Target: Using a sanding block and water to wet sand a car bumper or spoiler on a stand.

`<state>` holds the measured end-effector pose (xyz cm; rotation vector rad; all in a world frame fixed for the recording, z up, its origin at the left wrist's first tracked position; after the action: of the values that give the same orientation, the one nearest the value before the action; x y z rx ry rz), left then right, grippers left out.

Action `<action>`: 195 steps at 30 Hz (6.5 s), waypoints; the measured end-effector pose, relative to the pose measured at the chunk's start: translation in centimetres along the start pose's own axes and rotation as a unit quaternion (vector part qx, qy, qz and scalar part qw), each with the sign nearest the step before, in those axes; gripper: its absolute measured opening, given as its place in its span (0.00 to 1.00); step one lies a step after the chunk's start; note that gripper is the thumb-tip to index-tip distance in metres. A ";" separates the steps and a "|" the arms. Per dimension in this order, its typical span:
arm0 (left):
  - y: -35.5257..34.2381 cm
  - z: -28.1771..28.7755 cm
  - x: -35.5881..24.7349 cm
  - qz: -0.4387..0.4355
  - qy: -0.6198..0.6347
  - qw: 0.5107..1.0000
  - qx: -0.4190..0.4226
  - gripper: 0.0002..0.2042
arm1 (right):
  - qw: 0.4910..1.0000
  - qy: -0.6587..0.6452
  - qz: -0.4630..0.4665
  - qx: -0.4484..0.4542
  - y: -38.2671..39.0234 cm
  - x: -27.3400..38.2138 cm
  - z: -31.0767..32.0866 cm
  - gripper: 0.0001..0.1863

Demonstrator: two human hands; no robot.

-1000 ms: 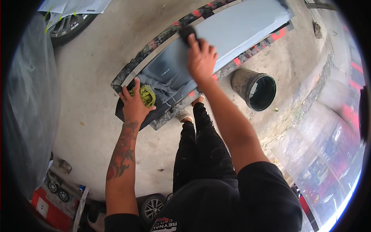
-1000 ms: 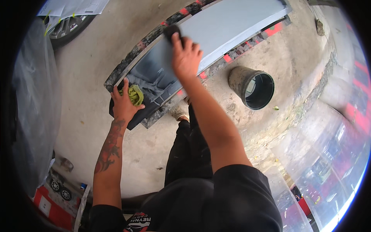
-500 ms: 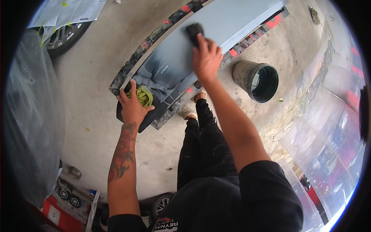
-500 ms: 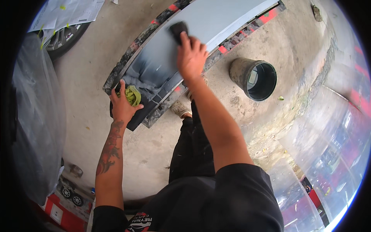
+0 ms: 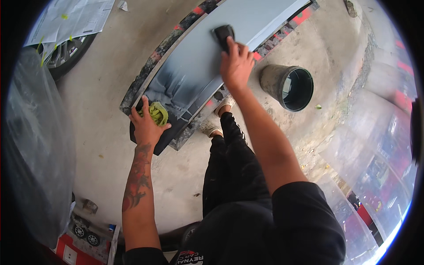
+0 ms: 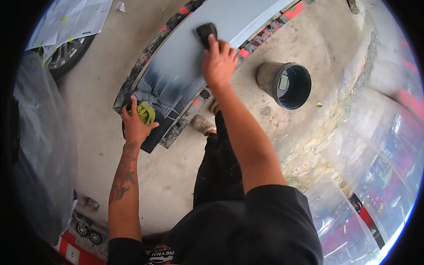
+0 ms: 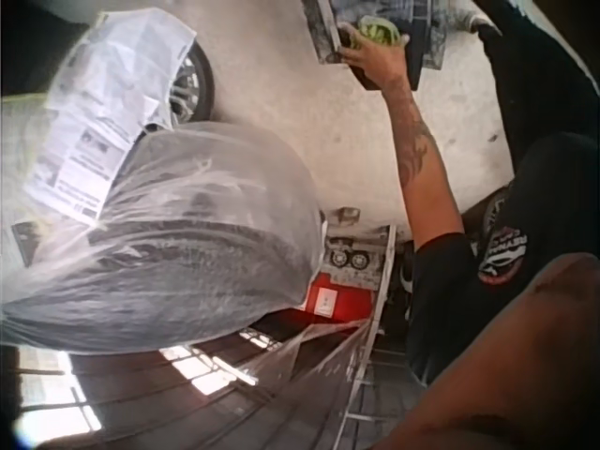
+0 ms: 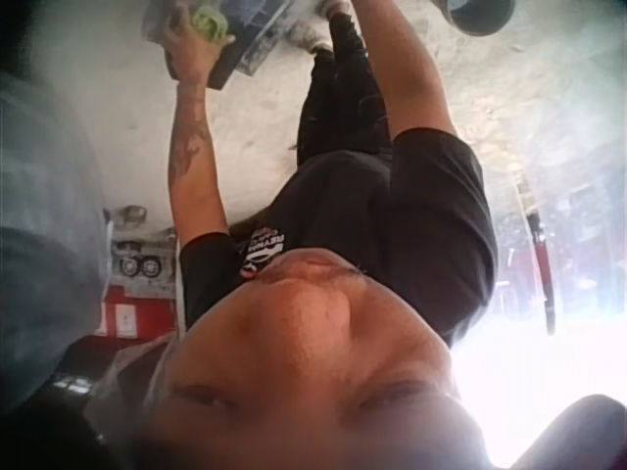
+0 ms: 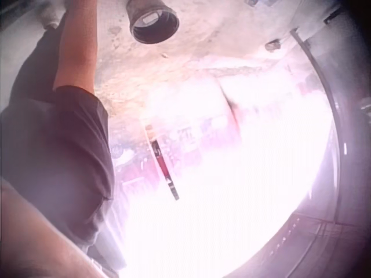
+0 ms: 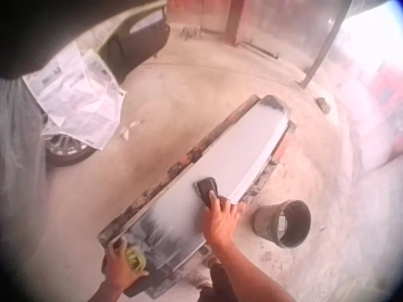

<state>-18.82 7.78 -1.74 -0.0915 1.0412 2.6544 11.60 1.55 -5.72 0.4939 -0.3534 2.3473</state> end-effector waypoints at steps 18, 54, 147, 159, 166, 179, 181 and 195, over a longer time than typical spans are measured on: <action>0.0 0.0 -0.1 -0.017 0.002 1.000 -0.006 0.66 | 0.999 0.040 0.029 0.011 0.1 -3.8 0.4 0.28; 0.0 -0.6 0.1 0.002 0.005 1.000 0.023 0.68 | 0.961 0.011 0.242 0.134 -0.9 -3.0 0.6 0.34; 1.8 -6.1 -0.3 0.095 0.371 0.901 -0.204 0.55 | 0.984 -0.057 0.061 0.161 1.5 -14.3 11.2 0.25; -4.8 -4.8 -13.4 0.221 0.234 0.873 -0.367 0.47 | 0.919 -0.091 -0.246 0.296 11.3 -39.1 25.0 0.23; -13.9 -0.2 -32.9 -0.075 0.154 0.894 -0.414 0.38 | 0.897 -0.126 -0.279 0.318 13.5 -41.3 25.8 0.22; -15.9 0.0 -45.5 -0.310 0.011 0.916 -0.253 0.34 | 0.837 -0.238 -0.382 0.311 13.5 -39.7 24.1 0.22; -13.0 -0.2 -40.5 -0.272 0.041 0.929 -0.246 0.33 | 0.875 -0.202 -0.310 0.311 13.1 -39.8 22.5 0.23; 0.4 0.5 -13.2 -0.058 0.316 0.928 -0.190 0.23 | 0.961 -0.084 0.194 0.181 -5.5 -8.9 6.9 0.30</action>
<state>-6.31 4.63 1.02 -1.1131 0.6136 2.7271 23.20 -2.33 -2.93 0.8679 -0.0989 2.7763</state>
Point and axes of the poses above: each hand's wrist, its own y-axis away from the middle knuckle, its own z-axis out of the back of the hand, x = y × z, the point moved 1 cm from there along -y, towards the middle knuckle, and after that the axes turned 9 degrees about x, right-handed, at the moved point
